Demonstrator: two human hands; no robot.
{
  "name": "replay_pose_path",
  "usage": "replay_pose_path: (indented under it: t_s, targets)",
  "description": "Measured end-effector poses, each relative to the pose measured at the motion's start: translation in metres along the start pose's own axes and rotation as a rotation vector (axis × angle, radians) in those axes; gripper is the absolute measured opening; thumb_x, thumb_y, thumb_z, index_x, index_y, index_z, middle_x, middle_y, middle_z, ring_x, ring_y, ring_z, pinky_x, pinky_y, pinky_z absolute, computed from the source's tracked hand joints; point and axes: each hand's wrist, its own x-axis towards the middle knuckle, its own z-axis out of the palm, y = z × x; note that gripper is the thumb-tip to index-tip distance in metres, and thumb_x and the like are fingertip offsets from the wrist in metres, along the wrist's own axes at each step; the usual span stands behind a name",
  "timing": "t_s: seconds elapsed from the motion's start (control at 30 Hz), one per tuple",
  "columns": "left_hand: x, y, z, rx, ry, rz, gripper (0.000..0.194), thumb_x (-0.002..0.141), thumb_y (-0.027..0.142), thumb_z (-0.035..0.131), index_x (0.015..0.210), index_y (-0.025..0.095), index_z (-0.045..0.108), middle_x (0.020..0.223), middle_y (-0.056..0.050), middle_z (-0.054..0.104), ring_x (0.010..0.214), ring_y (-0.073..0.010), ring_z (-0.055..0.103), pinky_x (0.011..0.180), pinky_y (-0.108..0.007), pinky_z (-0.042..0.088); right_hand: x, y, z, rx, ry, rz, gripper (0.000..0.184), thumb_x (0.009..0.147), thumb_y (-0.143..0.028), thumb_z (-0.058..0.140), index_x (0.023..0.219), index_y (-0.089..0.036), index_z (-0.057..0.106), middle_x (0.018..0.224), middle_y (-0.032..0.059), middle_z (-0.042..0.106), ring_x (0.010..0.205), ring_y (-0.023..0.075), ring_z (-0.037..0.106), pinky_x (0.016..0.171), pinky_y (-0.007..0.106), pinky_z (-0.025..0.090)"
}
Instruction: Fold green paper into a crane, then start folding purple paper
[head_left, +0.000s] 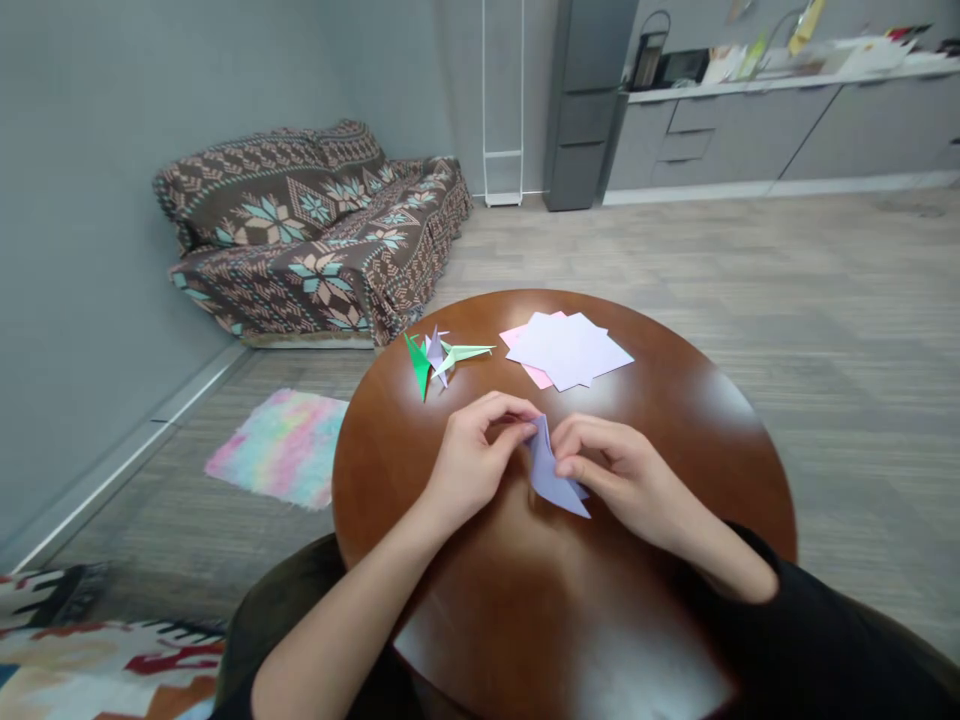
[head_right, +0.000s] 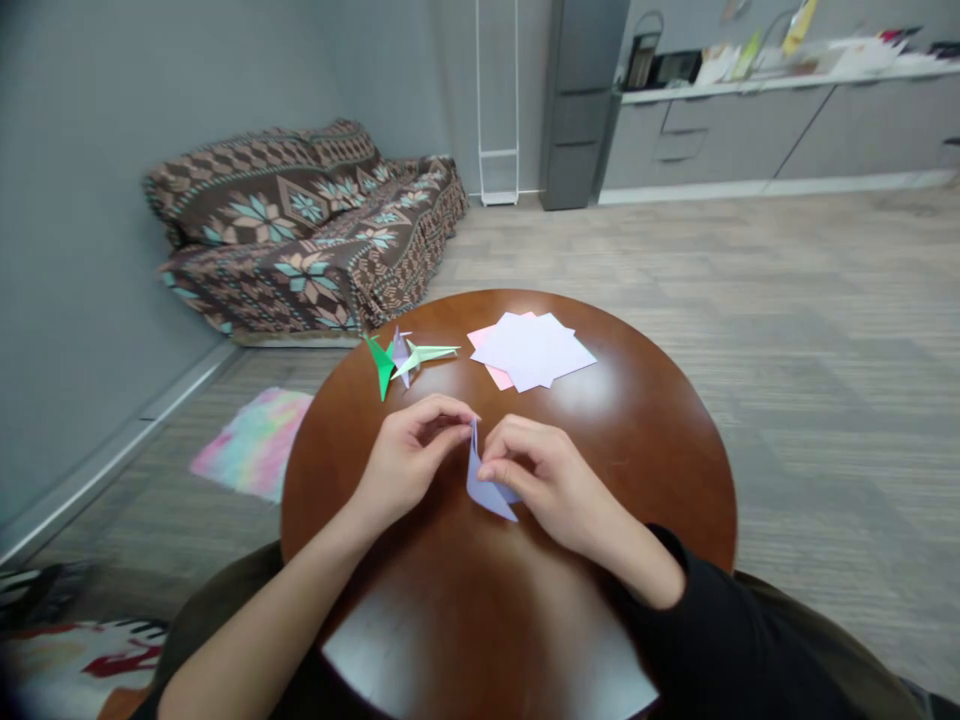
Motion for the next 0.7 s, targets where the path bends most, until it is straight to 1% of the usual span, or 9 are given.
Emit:
replay_pose_path:
  t_s: [0.07,0.17,0.27,0.43,0.5,0.57,0.63,0.7]
  targets:
    - [0.0001,0.0031,0.0009,-0.072,-0.008,-0.032,0.012,0.087,0.009,0.066,0.088,0.018,0.075,0.091,-0.003,0.074,0.086,-0.0162,0.069,0.082,-0.026,0.053,0.0001,-0.0003,-0.0008,0.089,-0.032,0.014,0.027,0.099,-0.032,0.064,0.076,-0.019,0.065,0.085,0.0024,0.063,0.079,0.0159,0.06,0.074,0.028,0.045]
    - [0.0006,0.0065,0.001,-0.14,-0.026,-0.067,0.01,0.086,0.01,0.068,0.087,0.017,0.076,0.09,-0.004,0.072,0.085,-0.0157,0.068,0.079,-0.025,0.053,0.0003,-0.0006,-0.0021,0.163,-0.053,0.032,0.025,0.096,-0.033,0.069,0.076,-0.018,0.069,0.09,0.0041,0.065,0.084,0.0171,0.062,0.079,0.03,0.046]
    - [0.0012,0.0071,0.0,-0.192,-0.04,-0.088,0.008,0.084,0.011,0.071,0.086,0.017,0.077,0.088,-0.003,0.071,0.083,-0.0148,0.067,0.078,-0.024,0.052,0.0007,-0.0011,-0.0032,0.202,-0.052,0.049,0.024,0.094,-0.034,0.072,0.075,-0.018,0.072,0.092,0.005,0.066,0.087,0.0178,0.063,0.081,0.03,0.047]
    - [0.0021,0.0077,-0.0019,-0.284,-0.075,-0.138,0.004,0.082,0.014,0.073,0.084,0.016,0.076,0.084,-0.002,0.072,0.08,-0.0147,0.067,0.077,-0.024,0.052,0.0018,-0.001,-0.0037,0.259,-0.05,0.069,0.022,0.089,-0.032,0.078,0.071,-0.019,0.073,0.092,0.0043,0.066,0.084,0.0168,0.063,0.078,0.029,0.049]
    - [0.0026,0.0087,-0.0023,-0.287,-0.089,-0.155,0.001,0.082,0.015,0.073,0.081,0.015,0.074,0.08,-0.002,0.071,0.077,-0.0144,0.066,0.075,-0.024,0.051,0.0022,-0.001,-0.0037,0.274,-0.048,0.073,0.019,0.086,-0.029,0.081,0.072,-0.019,0.072,0.093,0.0043,0.067,0.086,0.0171,0.064,0.08,0.029,0.05]
    - [0.0029,0.0093,-0.0023,-0.271,-0.099,-0.158,0.003,0.082,0.014,0.072,0.079,0.015,0.073,0.078,-0.002,0.07,0.075,-0.0141,0.065,0.074,-0.024,0.051,0.0022,-0.0019,-0.0036,0.268,-0.05,0.077,0.014,0.085,-0.026,0.081,0.077,-0.019,0.073,0.094,0.0044,0.068,0.09,0.0182,0.065,0.084,0.029,0.051]
    - [0.0028,0.0088,-0.0022,-0.24,-0.086,-0.145,0.004,0.084,0.014,0.071,0.079,0.015,0.072,0.079,-0.002,0.07,0.075,-0.0141,0.065,0.074,-0.024,0.05,0.0014,-0.0035,-0.0031,0.23,-0.054,0.096,0.009,0.087,-0.026,0.078,0.084,-0.019,0.073,0.095,0.0046,0.069,0.092,0.0192,0.066,0.085,0.03,0.051]
    - [0.0019,0.0077,-0.0019,-0.181,-0.048,-0.12,0.006,0.086,0.014,0.069,0.081,0.016,0.071,0.081,-0.002,0.07,0.077,-0.0146,0.065,0.074,-0.025,0.05,0.0001,-0.0047,-0.002,0.157,-0.031,0.125,0.009,0.093,-0.027,0.07,0.091,-0.019,0.071,0.093,0.0044,0.069,0.089,0.0193,0.066,0.081,0.03,0.052]
